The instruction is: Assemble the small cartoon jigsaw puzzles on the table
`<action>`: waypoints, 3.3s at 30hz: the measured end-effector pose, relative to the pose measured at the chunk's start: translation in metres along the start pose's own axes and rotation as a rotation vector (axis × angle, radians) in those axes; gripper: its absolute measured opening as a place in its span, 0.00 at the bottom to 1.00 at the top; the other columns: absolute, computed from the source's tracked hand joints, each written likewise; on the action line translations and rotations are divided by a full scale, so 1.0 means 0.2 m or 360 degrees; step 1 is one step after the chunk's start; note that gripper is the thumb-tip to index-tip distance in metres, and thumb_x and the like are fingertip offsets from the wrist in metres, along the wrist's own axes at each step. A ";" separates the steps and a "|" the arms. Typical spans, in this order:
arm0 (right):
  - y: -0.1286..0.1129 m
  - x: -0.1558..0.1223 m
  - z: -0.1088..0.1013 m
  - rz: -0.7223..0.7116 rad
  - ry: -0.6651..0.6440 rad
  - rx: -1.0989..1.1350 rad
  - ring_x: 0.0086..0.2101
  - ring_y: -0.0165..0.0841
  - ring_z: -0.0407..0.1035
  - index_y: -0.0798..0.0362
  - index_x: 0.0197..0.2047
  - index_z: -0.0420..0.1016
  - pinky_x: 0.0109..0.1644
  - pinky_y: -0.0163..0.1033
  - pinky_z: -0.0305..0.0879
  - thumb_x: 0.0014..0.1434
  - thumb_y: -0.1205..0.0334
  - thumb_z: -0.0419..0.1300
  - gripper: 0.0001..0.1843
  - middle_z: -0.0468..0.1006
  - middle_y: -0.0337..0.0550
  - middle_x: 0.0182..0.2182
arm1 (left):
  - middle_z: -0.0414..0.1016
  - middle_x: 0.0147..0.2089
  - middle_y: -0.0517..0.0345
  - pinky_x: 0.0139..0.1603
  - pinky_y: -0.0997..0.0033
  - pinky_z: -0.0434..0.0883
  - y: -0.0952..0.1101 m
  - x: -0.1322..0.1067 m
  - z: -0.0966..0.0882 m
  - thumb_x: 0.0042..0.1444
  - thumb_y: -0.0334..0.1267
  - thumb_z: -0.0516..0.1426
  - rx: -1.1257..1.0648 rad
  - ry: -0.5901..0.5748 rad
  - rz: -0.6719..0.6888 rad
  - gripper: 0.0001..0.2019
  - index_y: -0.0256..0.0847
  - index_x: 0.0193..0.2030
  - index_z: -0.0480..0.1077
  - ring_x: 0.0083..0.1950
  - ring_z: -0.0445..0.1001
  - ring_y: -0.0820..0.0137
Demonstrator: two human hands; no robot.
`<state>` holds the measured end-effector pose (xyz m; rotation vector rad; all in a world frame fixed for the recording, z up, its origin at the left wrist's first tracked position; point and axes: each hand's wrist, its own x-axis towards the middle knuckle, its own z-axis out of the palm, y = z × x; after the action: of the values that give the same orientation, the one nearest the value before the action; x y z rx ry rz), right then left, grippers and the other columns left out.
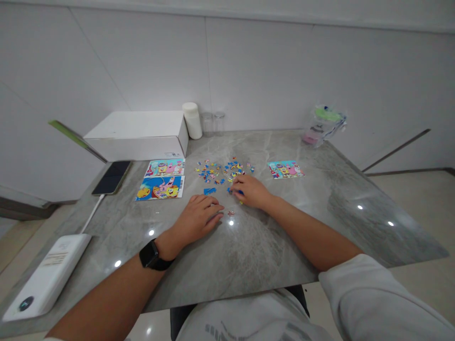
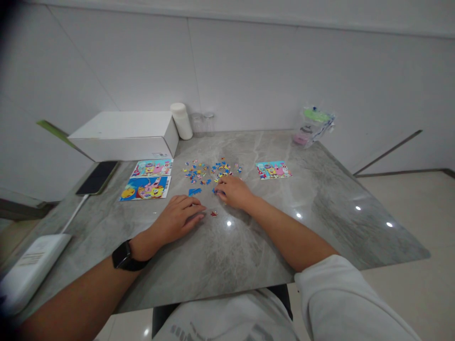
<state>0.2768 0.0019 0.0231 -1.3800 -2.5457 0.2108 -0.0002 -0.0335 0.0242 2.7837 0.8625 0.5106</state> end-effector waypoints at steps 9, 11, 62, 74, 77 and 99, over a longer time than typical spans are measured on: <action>0.00 0.00 0.04 0.0019 0.0081 -0.0008 0.55 0.41 0.72 0.46 0.54 0.85 0.62 0.47 0.64 0.71 0.60 0.60 0.14 0.80 0.48 0.54 | 0.80 0.53 0.47 0.57 0.51 0.68 -0.02 0.00 0.00 0.73 0.43 0.55 -0.0027 0.0057 -0.0051 0.14 0.45 0.55 0.80 0.54 0.75 0.57; 0.05 0.01 0.02 0.0059 0.0161 0.0030 0.55 0.40 0.72 0.46 0.55 0.84 0.63 0.46 0.64 0.72 0.60 0.58 0.15 0.81 0.47 0.54 | 0.80 0.53 0.48 0.57 0.52 0.68 -0.02 0.00 -0.01 0.73 0.43 0.55 -0.0024 0.0071 -0.0064 0.14 0.45 0.54 0.80 0.53 0.75 0.57; 0.52 -0.05 0.03 0.0985 0.0376 -0.0388 0.50 0.48 0.71 0.50 0.47 0.81 0.53 0.49 0.63 0.66 0.59 0.61 0.10 0.81 0.54 0.48 | 0.81 0.52 0.50 0.53 0.55 0.70 -0.07 -0.01 0.03 0.73 0.42 0.56 -0.0092 0.0086 -0.0047 0.12 0.43 0.53 0.80 0.52 0.77 0.59; 0.54 -0.03 0.06 0.0825 0.0546 -0.0068 0.44 0.41 0.75 0.50 0.44 0.80 0.53 0.45 0.65 0.63 0.65 0.60 0.08 0.84 0.47 0.41 | 0.81 0.52 0.50 0.52 0.55 0.71 -0.06 -0.01 0.02 0.72 0.41 0.57 -0.0080 0.0106 -0.0022 0.11 0.43 0.53 0.80 0.52 0.78 0.59; 0.54 -0.02 0.06 0.0741 0.0661 0.0058 0.45 0.40 0.75 0.51 0.44 0.81 0.54 0.44 0.66 0.62 0.67 0.59 0.10 0.83 0.47 0.42 | 0.81 0.51 0.50 0.53 0.55 0.72 -0.06 0.00 0.03 0.72 0.41 0.57 -0.0078 0.0103 -0.0015 0.11 0.43 0.53 0.80 0.51 0.78 0.60; 0.41 0.04 0.05 0.0733 0.0671 0.0438 0.42 0.36 0.74 0.50 0.42 0.78 0.51 0.40 0.68 0.62 0.67 0.57 0.09 0.82 0.44 0.41 | 0.81 0.51 0.48 0.55 0.56 0.72 -0.10 0.00 0.00 0.73 0.40 0.55 -0.0060 0.0192 -0.0041 0.12 0.43 0.53 0.80 0.52 0.78 0.60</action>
<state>0.3352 0.0535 -0.0054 -1.6667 -1.7692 0.2984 -0.0105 -0.0171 0.0182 2.7272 0.9023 0.6896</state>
